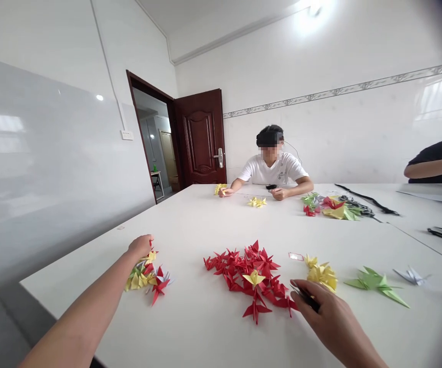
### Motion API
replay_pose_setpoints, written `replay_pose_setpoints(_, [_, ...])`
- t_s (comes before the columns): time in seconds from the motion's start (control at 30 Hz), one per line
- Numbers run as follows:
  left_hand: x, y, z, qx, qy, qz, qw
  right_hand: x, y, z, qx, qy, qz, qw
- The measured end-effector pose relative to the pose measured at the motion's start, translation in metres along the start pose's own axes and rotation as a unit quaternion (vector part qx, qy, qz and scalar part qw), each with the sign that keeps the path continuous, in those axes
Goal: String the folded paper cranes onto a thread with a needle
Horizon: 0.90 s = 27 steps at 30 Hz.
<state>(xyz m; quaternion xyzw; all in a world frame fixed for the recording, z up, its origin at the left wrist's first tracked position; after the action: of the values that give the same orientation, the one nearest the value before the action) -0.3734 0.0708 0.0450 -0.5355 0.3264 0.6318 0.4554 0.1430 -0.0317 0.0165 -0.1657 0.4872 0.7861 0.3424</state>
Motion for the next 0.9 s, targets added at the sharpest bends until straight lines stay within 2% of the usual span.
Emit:
replay_pose_setpoints(0.23, [-0.002,0.006,-0.002,-0.031,-0.032,-0.047,0.998,0.0,-0.001,0.0,0.025,0.003,0.021,0.999])
replay_pose_setpoints(0.43, [-0.022,0.003,-0.009,-0.058,-0.125,-0.102,0.985,0.001,-0.002,0.0,0.02,-0.006,0.025,0.999])
replay_pose_setpoints(0.63, [-0.046,-0.01,-0.018,-0.049,-0.209,-0.205,0.955,0.001,-0.003,0.002,0.016,-0.005,0.019,1.0])
replay_pose_setpoints(0.7, [-0.057,-0.024,-0.022,-0.053,-0.241,-0.25,0.936,0.0,-0.003,0.003,0.013,0.001,0.013,1.0])
replay_pose_setpoints(0.77, [-0.064,-0.052,-0.03,-0.047,-0.262,-0.301,0.916,-0.001,-0.001,0.004,0.015,0.016,0.007,1.0])
replay_pose_setpoints(0.83, [-0.063,-0.096,-0.045,-0.011,-0.251,-0.36,0.898,-0.004,0.002,0.003,0.034,0.014,0.003,0.999])
replay_pose_setpoints(0.9, [-0.054,-0.152,-0.074,0.041,-0.212,-0.413,0.885,-0.009,0.007,0.001,0.058,-0.01,0.011,0.998])
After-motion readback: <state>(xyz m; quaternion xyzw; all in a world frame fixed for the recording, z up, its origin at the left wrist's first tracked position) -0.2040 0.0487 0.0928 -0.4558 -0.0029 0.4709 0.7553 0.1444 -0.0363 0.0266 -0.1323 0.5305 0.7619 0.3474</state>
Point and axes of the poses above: each hand's wrist, its own z-axis towards the middle knuckle, its own x-axis out of the palm, y = z × x, the point moved 5 cm from there along z, towards the middle knuckle, and after that the axes turned 3 degrees about -y, right-handed, at the moved point
